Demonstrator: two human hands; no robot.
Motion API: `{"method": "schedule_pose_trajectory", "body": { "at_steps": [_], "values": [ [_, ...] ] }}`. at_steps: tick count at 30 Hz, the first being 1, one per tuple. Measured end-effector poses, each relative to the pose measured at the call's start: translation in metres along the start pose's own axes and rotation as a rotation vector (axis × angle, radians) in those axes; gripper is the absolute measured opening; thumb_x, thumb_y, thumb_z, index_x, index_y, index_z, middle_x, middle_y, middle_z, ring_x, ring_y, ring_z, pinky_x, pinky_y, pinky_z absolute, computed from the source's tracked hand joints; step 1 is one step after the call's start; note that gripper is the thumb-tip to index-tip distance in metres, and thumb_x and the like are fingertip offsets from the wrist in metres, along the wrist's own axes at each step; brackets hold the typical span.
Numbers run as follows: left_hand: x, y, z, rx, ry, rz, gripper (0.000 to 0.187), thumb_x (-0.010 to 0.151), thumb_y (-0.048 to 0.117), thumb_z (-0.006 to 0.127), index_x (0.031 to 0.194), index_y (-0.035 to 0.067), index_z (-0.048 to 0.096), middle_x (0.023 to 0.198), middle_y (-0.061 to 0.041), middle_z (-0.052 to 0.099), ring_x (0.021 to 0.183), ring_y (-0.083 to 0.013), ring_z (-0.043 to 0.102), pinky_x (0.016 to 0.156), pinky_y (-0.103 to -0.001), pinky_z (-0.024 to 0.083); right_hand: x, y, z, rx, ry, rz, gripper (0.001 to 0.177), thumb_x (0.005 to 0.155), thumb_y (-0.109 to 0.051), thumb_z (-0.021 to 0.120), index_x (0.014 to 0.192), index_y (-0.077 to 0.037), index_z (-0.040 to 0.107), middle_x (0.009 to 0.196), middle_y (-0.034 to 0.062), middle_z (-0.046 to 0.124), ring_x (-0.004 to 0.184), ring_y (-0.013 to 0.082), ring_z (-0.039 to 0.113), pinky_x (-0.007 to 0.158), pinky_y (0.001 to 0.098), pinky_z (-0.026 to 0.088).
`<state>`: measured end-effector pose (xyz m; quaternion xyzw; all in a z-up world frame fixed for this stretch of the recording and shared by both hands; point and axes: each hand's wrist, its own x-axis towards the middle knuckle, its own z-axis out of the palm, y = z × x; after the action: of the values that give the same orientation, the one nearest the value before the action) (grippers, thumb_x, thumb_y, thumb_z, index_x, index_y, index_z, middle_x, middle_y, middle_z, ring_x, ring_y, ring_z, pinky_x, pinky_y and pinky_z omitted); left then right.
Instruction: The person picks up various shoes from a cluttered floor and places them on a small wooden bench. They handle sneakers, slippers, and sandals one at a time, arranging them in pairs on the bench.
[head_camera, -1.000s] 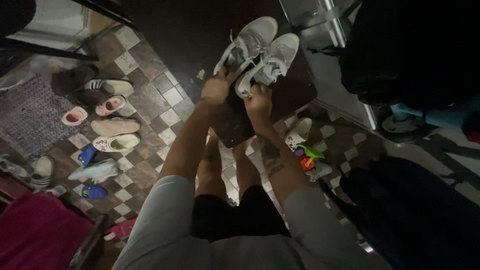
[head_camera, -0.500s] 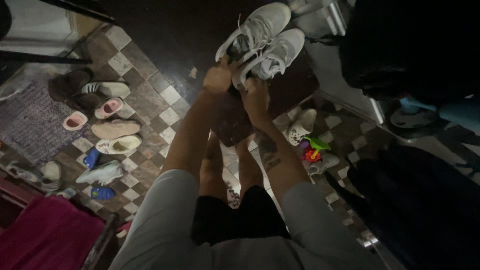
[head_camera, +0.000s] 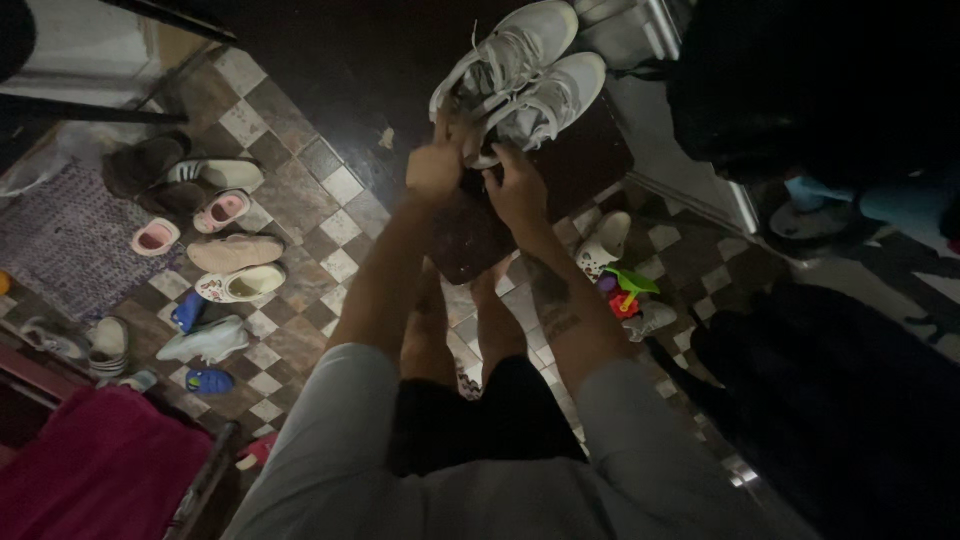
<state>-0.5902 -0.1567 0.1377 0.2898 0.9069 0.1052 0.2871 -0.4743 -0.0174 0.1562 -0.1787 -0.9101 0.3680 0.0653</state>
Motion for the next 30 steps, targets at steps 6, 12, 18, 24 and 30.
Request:
{"method": "schedule_pose_trajectory", "body": {
  "at_steps": [6, 12, 18, 24, 30],
  "values": [
    [-0.081, 0.038, -0.018, -0.224, 0.384, 0.032, 0.059, 0.099, 0.018, 0.062, 0.154, 0.012, 0.042, 0.158, -0.014, 0.041, 0.121, -0.042, 0.063, 0.091, -0.049, 0.059, -0.038, -0.009, -0.038, -0.008, 0.093, -0.043, 0.064, 0.091, -0.022, 0.08, 0.145, -0.006, 0.05, 0.135, 0.0231, 0.062, 0.119, 0.044, 0.063, 0.1, 0.0472, 0.052],
    [-0.153, 0.079, -0.035, -0.347, 0.354, 0.0, 0.062, 0.098, 0.023, 0.065, 0.153, 0.011, 0.04, 0.158, -0.018, 0.038, 0.125, -0.0432, 0.058, 0.092, -0.05, 0.056, -0.079, -0.035, -0.088, 0.099, 0.0, 0.163, 0.069, 0.094, -0.026, 0.077, 0.153, -0.01, 0.044, 0.142, 0.0214, 0.06, 0.118, 0.039, 0.066, 0.096, 0.0457, 0.052],
    [-0.215, 0.119, -0.026, -0.345, 0.456, 0.101, 0.065, 0.095, 0.027, 0.071, 0.15, 0.011, 0.042, 0.156, -0.015, 0.041, 0.132, -0.0416, 0.054, 0.101, -0.048, 0.053, -0.148, -0.048, -0.128, 0.075, 0.137, 0.076, 0.07, 0.098, -0.027, 0.078, 0.154, -0.009, 0.041, 0.14, 0.0213, 0.063, 0.119, 0.0374, 0.068, 0.099, 0.0465, 0.053],
    [-0.286, 0.147, -0.017, -0.243, 0.286, 0.243, 0.077, 0.086, 0.015, 0.071, 0.156, 0.011, 0.04, 0.161, -0.015, 0.037, 0.132, -0.0397, 0.054, 0.102, -0.046, 0.053, -0.241, -0.05, -0.167, 0.001, 0.271, 0.123, 0.064, 0.094, -0.031, 0.08, 0.148, -0.012, 0.049, 0.131, 0.0185, 0.07, 0.111, 0.0348, 0.073, 0.096, 0.0424, 0.057],
    [-0.371, 0.173, -0.009, -0.265, 0.25, 0.391, 0.073, 0.089, 0.017, 0.075, 0.154, 0.014, 0.043, 0.16, -0.013, 0.037, 0.135, -0.0402, 0.053, 0.106, -0.046, 0.051, -0.362, -0.059, -0.183, 0.018, 0.304, 0.322, 0.067, 0.088, -0.022, 0.081, 0.147, -0.01, 0.053, 0.134, 0.0187, 0.067, 0.122, 0.0365, 0.066, 0.097, 0.0448, 0.053]
  ]
}}
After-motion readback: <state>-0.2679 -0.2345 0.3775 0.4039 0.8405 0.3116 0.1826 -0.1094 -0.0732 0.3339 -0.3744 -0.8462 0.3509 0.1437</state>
